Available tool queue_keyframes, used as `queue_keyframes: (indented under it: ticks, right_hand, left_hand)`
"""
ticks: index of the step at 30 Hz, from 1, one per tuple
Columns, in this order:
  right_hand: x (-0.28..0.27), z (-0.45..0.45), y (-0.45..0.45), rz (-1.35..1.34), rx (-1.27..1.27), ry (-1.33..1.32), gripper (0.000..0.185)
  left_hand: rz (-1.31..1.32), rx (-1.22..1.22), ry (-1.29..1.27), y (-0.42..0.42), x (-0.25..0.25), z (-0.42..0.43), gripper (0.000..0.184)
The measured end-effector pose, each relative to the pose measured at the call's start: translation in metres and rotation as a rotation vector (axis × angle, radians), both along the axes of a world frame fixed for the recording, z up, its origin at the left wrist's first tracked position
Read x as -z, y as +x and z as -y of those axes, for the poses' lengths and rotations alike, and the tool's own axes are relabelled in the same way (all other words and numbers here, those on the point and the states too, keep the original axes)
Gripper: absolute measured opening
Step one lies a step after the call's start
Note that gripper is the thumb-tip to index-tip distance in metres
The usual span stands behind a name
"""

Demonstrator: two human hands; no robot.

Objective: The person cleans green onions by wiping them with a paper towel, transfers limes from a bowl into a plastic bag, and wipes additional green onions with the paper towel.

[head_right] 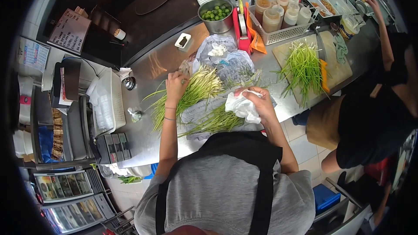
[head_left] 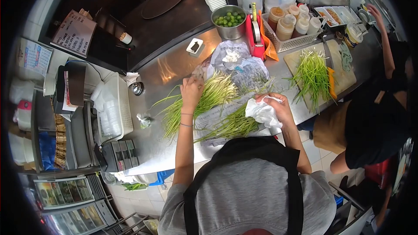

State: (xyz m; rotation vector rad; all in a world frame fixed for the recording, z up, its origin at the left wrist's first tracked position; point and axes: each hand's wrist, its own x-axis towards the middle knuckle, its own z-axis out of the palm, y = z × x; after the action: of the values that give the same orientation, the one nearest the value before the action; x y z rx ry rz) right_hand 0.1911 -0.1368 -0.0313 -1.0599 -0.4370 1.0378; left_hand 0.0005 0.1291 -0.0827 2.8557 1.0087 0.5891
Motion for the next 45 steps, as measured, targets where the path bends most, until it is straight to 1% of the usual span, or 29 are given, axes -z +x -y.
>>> queue_keyframes:
  ticks: [1, 5, 8, 9, 12, 15, 17, 20, 21, 22, 24, 25, 28, 32, 34, 35, 37, 38, 39, 42, 43, 45]
  right_hand:
    - [0.001, -0.001, -0.002, -0.132, 0.03, 0.046, 0.006]
    - [0.002, -0.004, -0.005, -0.211, 0.034, 0.117, 0.014]
    - [-0.006, -0.004, -0.007, -0.233, 0.024, 0.053, 0.017]
    - [-0.002, -0.007, -0.007, -0.219, 0.022, 0.102, 0.024]
    - [-0.004, -0.012, -0.009, -0.177, -0.051, 0.194, 0.033]
    - [-0.001, -0.023, -0.018, -0.252, -0.086, 0.203, 0.032]
    - [-0.005, -0.027, -0.027, -0.295, -0.052, 0.161, 0.031]
    - [0.009, -0.041, -0.038, -0.397, -0.104, 0.174, 0.029]
    - [0.01, -0.048, -0.044, -0.416, -0.07, 0.165, 0.028]
    - [0.011, -0.055, -0.049, -0.436, -0.038, 0.159, 0.027]
    - [0.013, -0.062, -0.052, -0.452, -0.077, 0.158, 0.025]
    - [0.015, -0.063, -0.054, -0.411, -0.074, 0.156, 0.021]
    - [0.025, -0.061, -0.053, -0.197, -0.058, 0.121, 0.019]
    - [0.033, -0.054, -0.052, 0.012, -0.059, 0.063, 0.019]
    - [0.046, -0.055, -0.048, 0.015, -0.048, 0.033, 0.02]
    - [0.052, -0.055, -0.046, 0.016, -0.041, 0.017, 0.022]
    - [0.055, -0.056, -0.04, -0.095, -0.004, 0.032, 0.025]
    - [0.057, -0.057, -0.037, -0.151, 0.015, 0.038, 0.028]
    - [0.055, -0.057, -0.036, -0.188, 0.051, 0.02, 0.034]
    - [0.06, -0.058, -0.023, -0.215, 0.129, 0.042, 0.031]
    - [0.055, -0.056, -0.018, -0.219, 0.182, -0.002, 0.032]
    - [0.058, -0.054, -0.002, -0.2, 0.214, 0.031, 0.033]
  left_hand:
    - [-0.011, 0.007, 0.005, 0.0, -0.002, 0.002, 0.009]
    - [0.092, -0.035, 0.042, 0.002, -0.004, 0.001, 0.01]
    - [0.222, -0.037, 0.014, 0.0, -0.017, 0.007, 0.009]
    - [0.258, -0.033, 0.004, -0.002, -0.021, 0.008, 0.009]
    - [0.37, -0.036, -0.047, -0.007, -0.036, 0.016, 0.009]
    - [0.475, -0.003, -0.086, -0.007, -0.067, 0.037, 0.012]
    - [0.561, 0.055, -0.126, -0.002, -0.085, 0.057, 0.013]
    - [0.641, 0.092, -0.268, 0.005, -0.104, 0.095, 0.012]
    - [0.636, 0.088, -0.302, 0.007, -0.105, 0.106, 0.012]
    - [0.62, 0.104, -0.303, 0.01, -0.101, 0.115, 0.012]
    - [0.584, 0.122, -0.293, 0.013, -0.094, 0.129, 0.013]
    - [0.549, 0.117, -0.294, 0.014, -0.089, 0.133, 0.013]
    - [0.543, 0.101, -0.416, 0.011, -0.077, 0.139, 0.012]
    - [0.575, 0.028, -0.729, 0.001, -0.058, 0.136, 0.01]
    - [0.615, 0.001, -0.919, -0.005, -0.045, 0.131, 0.01]
    - [0.613, -0.003, -0.968, -0.009, -0.04, 0.129, 0.01]
    - [0.61, -0.011, -1.066, -0.015, -0.035, 0.128, 0.01]
    - [0.613, -0.017, -1.096, -0.018, -0.033, 0.129, 0.01]
    - [0.616, -0.024, -1.126, -0.021, -0.033, 0.13, 0.009]
    - [0.636, -0.022, -1.187, -0.031, -0.03, 0.134, 0.009]
    - [0.645, -0.016, -1.202, -0.034, -0.028, 0.134, 0.009]
    - [0.649, -0.017, -1.23, -0.044, -0.022, 0.133, 0.008]
